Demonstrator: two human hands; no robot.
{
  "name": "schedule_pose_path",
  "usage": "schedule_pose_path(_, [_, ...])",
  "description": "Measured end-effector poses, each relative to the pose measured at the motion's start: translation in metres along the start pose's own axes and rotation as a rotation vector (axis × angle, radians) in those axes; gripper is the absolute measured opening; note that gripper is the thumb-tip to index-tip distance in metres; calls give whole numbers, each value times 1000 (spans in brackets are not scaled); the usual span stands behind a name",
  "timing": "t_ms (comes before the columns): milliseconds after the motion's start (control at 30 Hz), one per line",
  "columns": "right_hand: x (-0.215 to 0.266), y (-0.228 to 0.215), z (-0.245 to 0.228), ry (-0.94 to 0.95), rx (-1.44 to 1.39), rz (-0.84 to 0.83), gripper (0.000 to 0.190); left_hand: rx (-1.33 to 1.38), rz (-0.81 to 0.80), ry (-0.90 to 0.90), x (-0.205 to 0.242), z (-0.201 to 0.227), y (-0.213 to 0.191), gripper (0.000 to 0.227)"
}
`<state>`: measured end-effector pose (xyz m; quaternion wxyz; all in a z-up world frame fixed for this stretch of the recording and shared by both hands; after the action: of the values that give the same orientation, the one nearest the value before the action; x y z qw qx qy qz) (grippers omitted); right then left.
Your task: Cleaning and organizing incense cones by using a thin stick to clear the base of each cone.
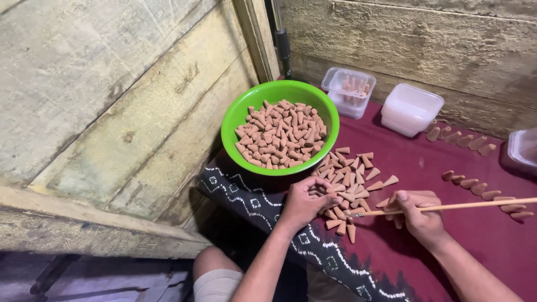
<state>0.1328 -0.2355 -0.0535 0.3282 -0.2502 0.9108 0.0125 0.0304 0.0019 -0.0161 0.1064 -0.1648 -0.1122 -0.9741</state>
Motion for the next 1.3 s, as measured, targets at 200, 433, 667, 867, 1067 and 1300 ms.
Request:
schedule_pose_path(200, [4,1,8,-14,-113,-33,30,-164,11,50,4,8,1,12])
schedule_pose_path(433, [0,1,-5,-37,-74,76,33,-49,33,8,0,0,0,33])
schedule_pose_path(667, [1,2,-1,17,-62,87,36,-187,93,7,14,23,5,37])
schedule_pose_path(867, [10,-8,10,-29,13,87,36,-178,14,55,8,14,2,39])
schedule_pose_path(1067, [8,-1,12,-76,-24,6,38,-187,-2,115,6,14,1,37])
schedule_pose_path(1300, [6,-4,10,-34,40,48,47,-176,-21,103,5,10,0,40])
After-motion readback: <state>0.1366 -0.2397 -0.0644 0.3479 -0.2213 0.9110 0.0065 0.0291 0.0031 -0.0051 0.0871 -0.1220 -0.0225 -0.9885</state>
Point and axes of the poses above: each hand's wrist, its own x-axis away from the middle knuckle, its own y-axis out of the palm, z = x × y, the point moved 3 cm from there along -x, towards the middle knuckle, and after that the axes turned 11 degrees about -y, right-handed, at the moved point
